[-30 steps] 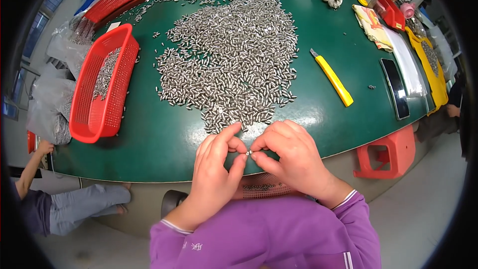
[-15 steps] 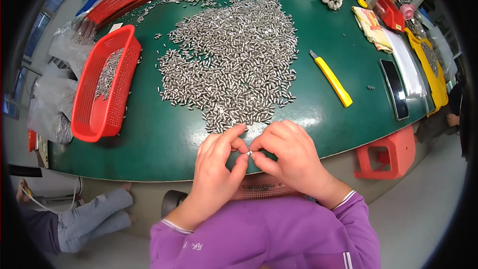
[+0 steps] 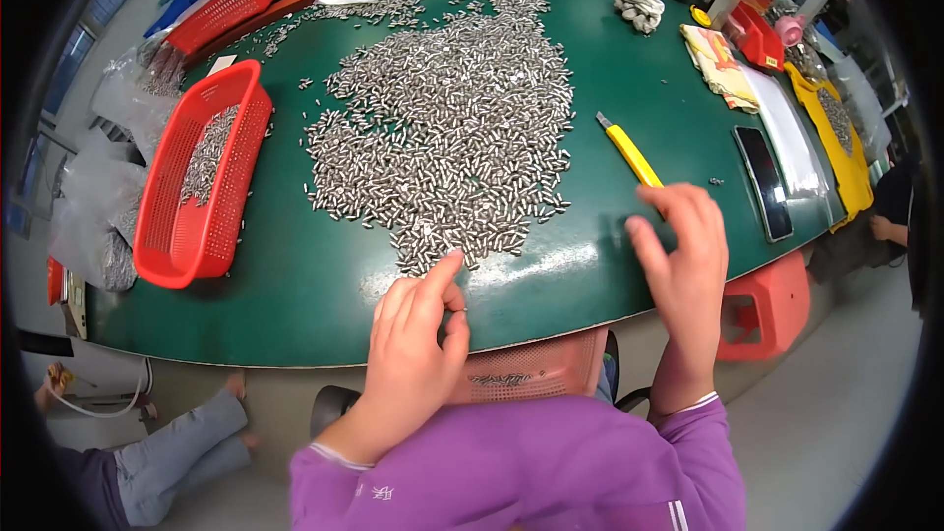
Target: Inspecting and sorting small metal pins on a workbench in a manufacturing setting.
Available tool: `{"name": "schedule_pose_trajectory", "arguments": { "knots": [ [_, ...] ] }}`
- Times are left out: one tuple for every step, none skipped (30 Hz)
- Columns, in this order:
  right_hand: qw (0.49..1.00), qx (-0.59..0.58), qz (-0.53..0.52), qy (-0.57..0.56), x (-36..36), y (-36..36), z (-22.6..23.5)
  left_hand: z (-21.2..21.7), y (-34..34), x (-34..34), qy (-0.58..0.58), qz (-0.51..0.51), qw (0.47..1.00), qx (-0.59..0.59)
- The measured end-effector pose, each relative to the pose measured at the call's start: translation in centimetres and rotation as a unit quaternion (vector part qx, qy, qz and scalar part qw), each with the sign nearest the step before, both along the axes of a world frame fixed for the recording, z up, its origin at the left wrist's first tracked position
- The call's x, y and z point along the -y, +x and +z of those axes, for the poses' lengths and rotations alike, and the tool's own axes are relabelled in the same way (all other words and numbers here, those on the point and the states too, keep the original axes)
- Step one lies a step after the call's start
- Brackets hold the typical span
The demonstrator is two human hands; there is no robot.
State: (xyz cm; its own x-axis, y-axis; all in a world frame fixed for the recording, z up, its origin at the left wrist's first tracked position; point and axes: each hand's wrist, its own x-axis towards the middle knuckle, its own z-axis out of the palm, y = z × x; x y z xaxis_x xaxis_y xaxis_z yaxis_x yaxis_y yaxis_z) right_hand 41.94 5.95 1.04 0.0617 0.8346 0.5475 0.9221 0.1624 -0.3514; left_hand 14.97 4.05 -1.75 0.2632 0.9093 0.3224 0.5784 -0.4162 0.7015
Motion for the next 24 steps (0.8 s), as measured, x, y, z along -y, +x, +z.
{"name": "schedule_pose_trajectory", "arguments": {
  "knots": [
    [0.999,0.015,-0.034,0.004,-0.6,0.7,-0.3,0.5,0.0,0.1,0.013,-0.005,0.999,-0.038],
    [0.997,0.029,-0.068,0.009,-1.2,1.4,-0.7,0.7,0.1,0.0,0.027,-0.01,0.997,-0.076],
    [0.997,0.029,-0.071,0.009,-1.6,2.1,-1.2,0.9,0.3,-0.2,0.056,-0.023,0.995,-0.079],
    [0.998,0.012,-0.063,-0.021,-2.0,2.7,-1.8,0.9,0.3,-0.3,0.056,-0.023,0.995,-0.081],
    [0.997,-0.005,-0.055,-0.051,-2.4,3.0,-2.4,0.9,0.5,-0.4,0.057,-0.028,0.995,-0.078],
    [0.997,-0.005,-0.048,-0.06,-2.6,2.9,-2.8,0.9,0.5,-0.4,0.057,-0.032,0.995,-0.076],
    [0.997,-0.008,-0.048,-0.062,-2.4,2.8,-2.9,0.7,0.4,-0.4,0.055,-0.032,0.995,-0.079],
    [0.997,-0.01,-0.041,-0.059,-2.2,2.7,-2.9,0.4,0.4,-0.4,0.042,-0.028,0.997,-0.064],
    [0.998,-0.009,-0.04,-0.054,-1.8,2.7,-2.5,0.4,0.4,-0.4,0.029,-0.028,0.998,-0.046],
    [0.998,-0.011,-0.041,-0.056,-1.1,2.4,-1.9,0.3,0.3,-0.4,0.028,-0.029,0.998,-0.049],
    [0.993,-0.083,-0.017,-0.088,0.4,1.7,-0.9,0.2,0.1,-0.4,0.011,-0.025,0.999,-0.027],
    [0.981,-0.155,0.011,-0.12,1.8,1.2,-0.7,0.0,-0.1,-0.3,-0.006,-0.017,1.0,-0.006],
    [0.949,-0.258,0.063,-0.17,3.7,0.9,-1.0,-0.1,0.0,-0.3,-0.007,-0.02,1.0,-0.006],
    [0.91,-0.323,0.151,-0.213,5.3,0.6,-0.8,-0.1,0.1,-0.2,-0.014,-0.013,1.0,0.003],
    [0.887,-0.308,0.221,-0.263,6.4,0.3,-0.6,-0.1,0.1,-0.1,-0.021,-0.003,1.0,0.009],
    [0.885,-0.267,0.269,-0.27,7.2,-0.2,-0.6,-0.1,0.1,-0.1,-0.022,-0.004,1.0,0.008],
    [0.885,-0.258,0.268,-0.28,8.0,-1.0,-0.8,-0.3,0.0,-0.1,-0.025,-0.003,1.0,0.012],
    [0.885,-0.248,0.267,-0.289,8.7,-1.7,-1.1,-0.3,-0.1,0.0,-0.026,-0.001,1.0,0.016],
    [0.899,-0.218,0.276,-0.261,9.0,-1.9,-2.3,-0.3,-0.1,0.0,-0.026,-0.003,1.0,0.015],
    [0.899,-0.22,0.275,-0.26,9.2,-2.1,-2.5,-0.2,-0.1,0.1,-0.028,0.001,0.999,0.015],
    [0.9,-0.206,0.268,-0.277,9.1,-2.4,-2.7,-0.3,-0.1,0.1,-0.03,0.007,0.999,0.016],
    [0.9,-0.191,0.259,-0.293,9.1,-2.6,-2.8,-0.3,0.0,0.1,-0.03,0.007,0.999,0.015],
    [0.9,-0.192,0.26,-0.294,9.0,-2.8,-2.7,-0.4,0.1,0.1,-0.027,0.007,0.999,0.02],
    [0.897,-0.181,0.264,-0.304,8.9,-3.0,-2.3,-0.5,0.2,0.1,-0.024,0.008,0.999,0.024]
  ]
}}
